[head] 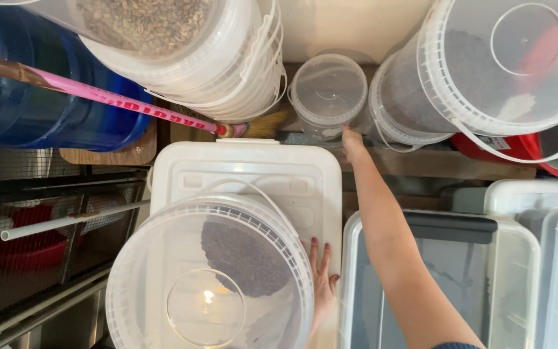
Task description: Cleaning a tray and transferring roasted coffee beans from a bucket into a storage container
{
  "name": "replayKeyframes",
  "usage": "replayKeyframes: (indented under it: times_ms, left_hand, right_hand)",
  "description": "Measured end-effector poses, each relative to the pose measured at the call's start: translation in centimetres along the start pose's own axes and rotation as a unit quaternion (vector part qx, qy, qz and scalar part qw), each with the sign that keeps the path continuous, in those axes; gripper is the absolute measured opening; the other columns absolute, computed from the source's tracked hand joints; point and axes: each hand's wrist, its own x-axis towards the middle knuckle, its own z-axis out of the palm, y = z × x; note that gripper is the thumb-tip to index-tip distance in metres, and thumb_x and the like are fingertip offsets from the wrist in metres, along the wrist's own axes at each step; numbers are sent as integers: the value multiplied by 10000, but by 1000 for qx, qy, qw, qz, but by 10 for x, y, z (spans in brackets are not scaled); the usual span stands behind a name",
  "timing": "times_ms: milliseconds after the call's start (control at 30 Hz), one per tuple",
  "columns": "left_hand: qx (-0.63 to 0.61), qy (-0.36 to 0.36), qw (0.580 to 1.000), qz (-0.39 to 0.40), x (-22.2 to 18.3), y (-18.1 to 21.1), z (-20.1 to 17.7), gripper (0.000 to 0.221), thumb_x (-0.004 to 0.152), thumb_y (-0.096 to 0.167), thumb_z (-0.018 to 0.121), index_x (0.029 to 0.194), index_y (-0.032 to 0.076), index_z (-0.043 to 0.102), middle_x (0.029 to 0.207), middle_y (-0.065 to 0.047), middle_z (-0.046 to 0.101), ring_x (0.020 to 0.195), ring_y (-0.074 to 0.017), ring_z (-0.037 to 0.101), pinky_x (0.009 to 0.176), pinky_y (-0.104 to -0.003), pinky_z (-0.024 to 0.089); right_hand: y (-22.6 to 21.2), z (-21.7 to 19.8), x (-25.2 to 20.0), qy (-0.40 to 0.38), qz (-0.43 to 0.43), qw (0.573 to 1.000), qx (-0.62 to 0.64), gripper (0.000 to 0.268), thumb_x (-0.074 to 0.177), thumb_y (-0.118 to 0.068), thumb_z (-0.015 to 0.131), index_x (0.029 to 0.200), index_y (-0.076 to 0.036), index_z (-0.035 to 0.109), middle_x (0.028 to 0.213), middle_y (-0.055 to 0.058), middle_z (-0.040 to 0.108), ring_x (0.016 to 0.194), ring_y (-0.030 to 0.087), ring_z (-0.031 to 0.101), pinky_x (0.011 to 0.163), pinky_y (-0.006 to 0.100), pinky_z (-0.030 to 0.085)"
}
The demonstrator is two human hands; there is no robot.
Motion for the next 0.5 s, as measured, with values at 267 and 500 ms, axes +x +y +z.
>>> replayKeyframes:
  times_ms: [267,500]
  left_hand:
    - [-19,24,1000,6,-9,3,-16,817,954,325,710,1610,192,240,1690,-124,159,1536,-429,60,1205,-586,73]
    - [-110,85,989,57,-22,-12,-5,589,1046,367,504,1564,137,343,1670,-148,265,1530,-470,158,1211,-603,114]
  right_hand:
    - [-22,-3,-54,-35,-34,994,98,1152,695,-787,609,1585,-111,326,1558,179,464,1360,471,493,1074,642,435]
    - [-56,26,-47,-41,-29,978,202,1238,568,-811,650,1594,-211,303,1625,98,405,1360,499,516,1012,675,482]
